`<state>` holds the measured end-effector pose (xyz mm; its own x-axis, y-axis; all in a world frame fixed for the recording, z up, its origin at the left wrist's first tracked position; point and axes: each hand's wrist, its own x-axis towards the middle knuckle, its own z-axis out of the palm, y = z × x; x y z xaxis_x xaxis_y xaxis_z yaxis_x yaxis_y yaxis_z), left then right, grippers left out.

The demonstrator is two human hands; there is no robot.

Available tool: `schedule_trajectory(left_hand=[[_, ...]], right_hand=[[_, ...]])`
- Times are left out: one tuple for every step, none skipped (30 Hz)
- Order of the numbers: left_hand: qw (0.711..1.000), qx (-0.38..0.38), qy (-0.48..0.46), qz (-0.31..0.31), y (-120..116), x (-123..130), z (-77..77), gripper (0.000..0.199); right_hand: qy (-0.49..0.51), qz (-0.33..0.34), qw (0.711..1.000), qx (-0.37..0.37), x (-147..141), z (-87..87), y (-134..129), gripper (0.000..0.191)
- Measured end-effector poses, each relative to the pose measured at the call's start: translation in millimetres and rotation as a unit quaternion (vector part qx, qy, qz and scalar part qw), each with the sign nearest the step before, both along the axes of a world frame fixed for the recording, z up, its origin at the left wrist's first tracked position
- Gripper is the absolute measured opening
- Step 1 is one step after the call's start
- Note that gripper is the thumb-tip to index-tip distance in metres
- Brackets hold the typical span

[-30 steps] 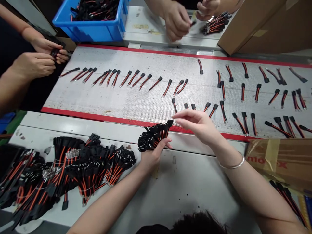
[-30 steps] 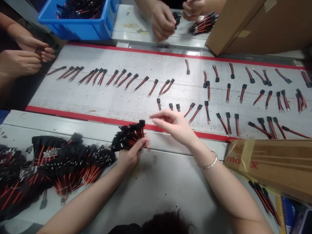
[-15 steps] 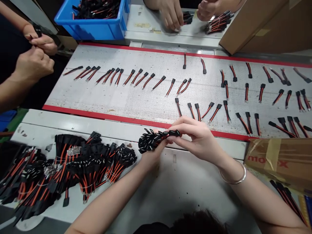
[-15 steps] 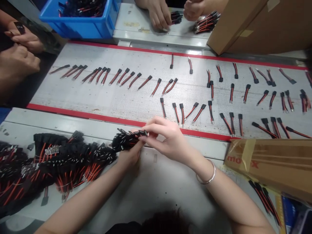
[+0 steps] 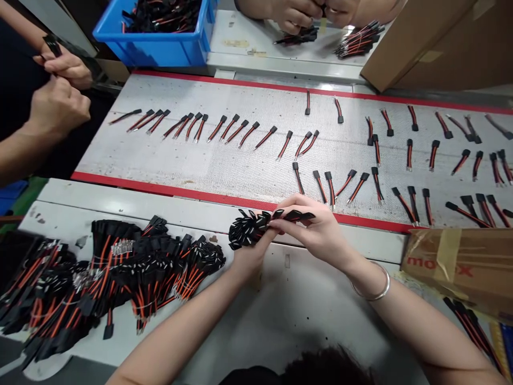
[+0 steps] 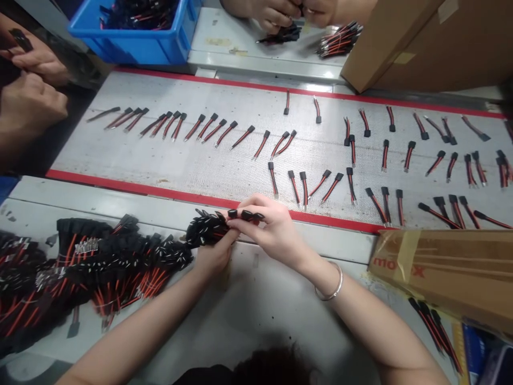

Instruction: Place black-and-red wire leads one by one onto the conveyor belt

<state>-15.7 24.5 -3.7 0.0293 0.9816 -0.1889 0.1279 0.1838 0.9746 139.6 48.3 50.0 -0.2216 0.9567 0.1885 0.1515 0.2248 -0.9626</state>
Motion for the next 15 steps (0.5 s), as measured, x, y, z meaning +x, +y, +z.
schedule_trajectory(left_hand=[[1.000,0.000,-0.018,-0.013,1,2,3.2,0.024],[0.999,-0.002,-0.043,-0.021,2,4,6.2,0.028],[0.997,-0.006,-0.074,-0.019,3,6,8.9,0.031],[0.994,-0.012,-0.110,-0.008,4,7,11.2,0.035],[0.989,-0.018,-0.149,0.007,5,9,13.1,0.039],[0.982,-0.026,-0.185,0.018,5,10,14.6,0.043],[0.977,-0.035,-0.211,0.022,6,10,15.9,0.046],[0.974,-0.042,-0.221,0.019,6,10,17.1,0.047],[0.975,-0.048,-0.218,0.013,5,10,18.2,0.046],[0.978,-0.054,-0.201,0.005,5,10,19.3,0.044],[0.983,-0.056,-0.174,-0.002,4,9,20.4,0.040],[0.989,-0.050,-0.141,-0.004,3,9,21.3,0.036],[0.994,-0.035,-0.108,-0.003,2,9,22.1,0.033],[0.997,-0.017,-0.081,-0.003,1,9,22.7,0.032],[0.998,0.002,-0.062,-0.005,0,10,23.0,0.031]], right_hand=[[0.019,-0.006,1.000,-0.019,1,0.9,0,0.011],[0.040,-0.017,0.998,-0.039,3,2.0,2,0.013],[0.057,-0.035,0.996,-0.060,6,2.8,5,0.015],[0.069,-0.060,0.993,-0.079,10,3.2,10,0.017],[0.072,-0.091,0.989,-0.097,14,3.0,16,0.019],[0.062,-0.122,0.984,-0.112,17,2.0,23,0.021],[0.041,-0.146,0.980,-0.128,21,0.1,31,0.023],[0.010,-0.158,0.977,-0.145,23,-2.6,39,0.024],[-0.025,-0.153,0.974,-0.164,24,-5.8,46,0.025],[-0.059,-0.142,0.971,-0.184,24,-9.2,53,0.026],[-0.090,-0.129,0.967,-0.199,23,-12.3,59,0.027],[-0.116,-0.119,0.964,-0.207,22,-14.8,63,0.027],[-0.137,-0.116,0.962,-0.208,21,-16.5,67,0.027],[-0.155,-0.116,0.959,-0.205,20,-17.1,69,0.027],[-0.173,-0.117,0.957,-0.203,19,-16.8,70,0.029]])
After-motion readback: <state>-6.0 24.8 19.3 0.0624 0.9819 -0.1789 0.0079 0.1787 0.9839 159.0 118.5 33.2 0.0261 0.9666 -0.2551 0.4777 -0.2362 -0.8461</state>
